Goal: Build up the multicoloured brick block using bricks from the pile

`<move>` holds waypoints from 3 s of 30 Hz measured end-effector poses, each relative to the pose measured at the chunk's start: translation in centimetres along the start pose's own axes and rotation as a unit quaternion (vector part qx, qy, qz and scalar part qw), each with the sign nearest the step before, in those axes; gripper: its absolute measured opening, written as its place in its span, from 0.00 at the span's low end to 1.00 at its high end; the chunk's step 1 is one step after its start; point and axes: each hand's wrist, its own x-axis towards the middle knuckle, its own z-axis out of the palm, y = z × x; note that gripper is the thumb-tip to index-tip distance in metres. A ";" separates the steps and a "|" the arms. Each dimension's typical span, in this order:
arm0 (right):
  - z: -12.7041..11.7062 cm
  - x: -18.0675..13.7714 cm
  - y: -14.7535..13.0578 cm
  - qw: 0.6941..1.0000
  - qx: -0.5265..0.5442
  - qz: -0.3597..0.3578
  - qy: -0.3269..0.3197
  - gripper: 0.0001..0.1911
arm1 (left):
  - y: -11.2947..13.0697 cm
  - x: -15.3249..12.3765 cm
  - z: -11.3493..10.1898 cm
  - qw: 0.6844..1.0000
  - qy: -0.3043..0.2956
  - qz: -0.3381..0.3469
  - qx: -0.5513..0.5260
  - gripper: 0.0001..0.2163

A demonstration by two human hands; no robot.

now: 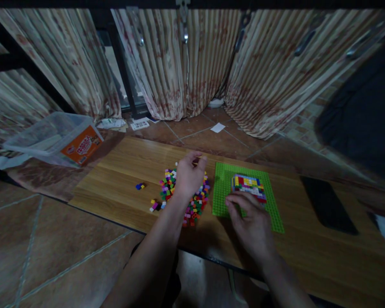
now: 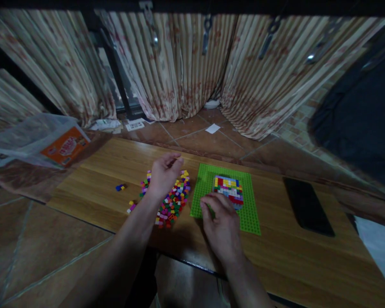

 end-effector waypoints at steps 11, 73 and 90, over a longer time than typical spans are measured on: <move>5.1 0.8 -3.0 0.994 0.042 -0.054 -0.080 0.13 | 1.0 1.6 -5.3 0.981 0.113 -0.055 -0.144 0.08; 6.9 2.7 -3.6 0.994 0.082 0.024 -0.064 0.14 | 0.6 0.7 -7.3 0.971 -0.079 -0.200 -0.100 0.04; 8.5 3.5 -5.6 0.986 -0.038 -0.038 -0.157 0.08 | 0.5 1.1 -8.7 0.965 -0.025 -0.208 -0.154 0.04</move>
